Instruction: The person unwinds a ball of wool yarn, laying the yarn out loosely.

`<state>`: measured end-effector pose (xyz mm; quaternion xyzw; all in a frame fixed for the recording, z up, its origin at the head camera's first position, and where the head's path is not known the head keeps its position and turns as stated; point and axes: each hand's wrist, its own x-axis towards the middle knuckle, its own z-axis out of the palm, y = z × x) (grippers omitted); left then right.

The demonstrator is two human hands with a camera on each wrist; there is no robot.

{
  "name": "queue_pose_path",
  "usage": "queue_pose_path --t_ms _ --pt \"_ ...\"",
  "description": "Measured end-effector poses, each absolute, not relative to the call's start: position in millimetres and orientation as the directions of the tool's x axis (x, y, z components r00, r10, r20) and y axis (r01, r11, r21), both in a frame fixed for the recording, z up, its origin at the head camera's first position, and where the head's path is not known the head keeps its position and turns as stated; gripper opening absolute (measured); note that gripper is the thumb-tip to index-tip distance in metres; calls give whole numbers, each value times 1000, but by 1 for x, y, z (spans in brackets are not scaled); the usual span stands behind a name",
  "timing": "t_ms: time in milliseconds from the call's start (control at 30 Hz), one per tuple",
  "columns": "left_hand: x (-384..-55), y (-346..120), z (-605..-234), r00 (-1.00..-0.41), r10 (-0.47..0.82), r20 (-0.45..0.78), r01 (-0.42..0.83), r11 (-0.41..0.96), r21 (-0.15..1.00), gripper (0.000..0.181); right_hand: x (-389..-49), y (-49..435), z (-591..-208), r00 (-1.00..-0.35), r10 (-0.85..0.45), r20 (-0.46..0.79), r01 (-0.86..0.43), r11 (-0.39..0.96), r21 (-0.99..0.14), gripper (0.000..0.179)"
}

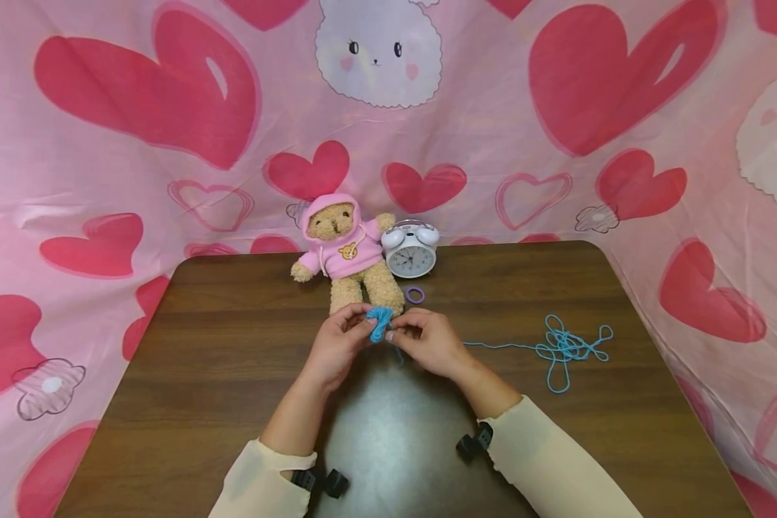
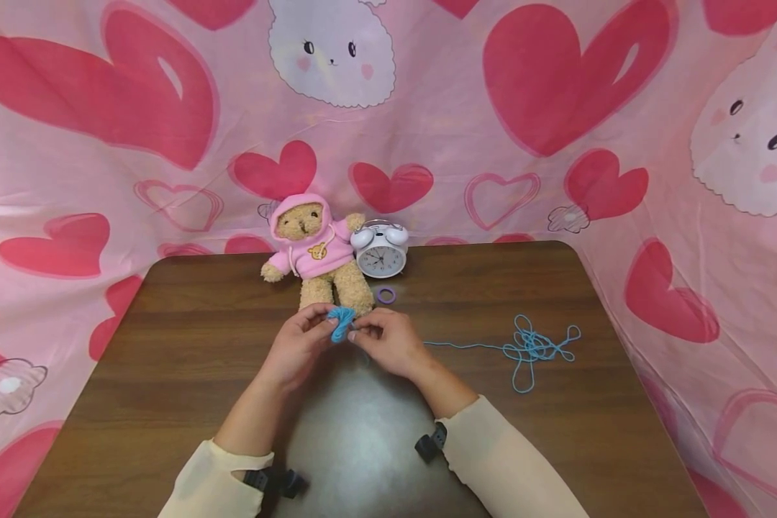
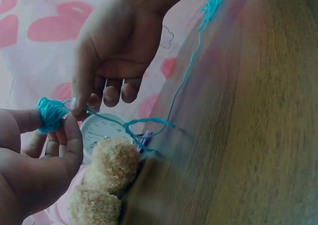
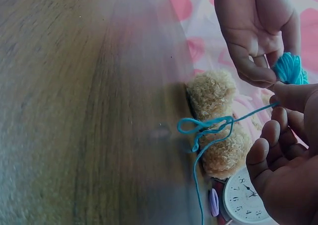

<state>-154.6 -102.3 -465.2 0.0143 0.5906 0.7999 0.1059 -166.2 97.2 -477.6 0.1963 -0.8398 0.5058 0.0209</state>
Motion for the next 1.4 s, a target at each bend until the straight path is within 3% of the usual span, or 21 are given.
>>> queue_pose_path --t_ms 700,1400 --pt "-154 -114 -467 -983 138 -117 -151 -269 951 21 -166 119 -475 -911 -298 287 -394 414 -820 11" --pt "-154 -145 -469 -987 69 -147 -159 -241 957 25 -162 158 -477 -932 -259 255 -354 491 -796 9"
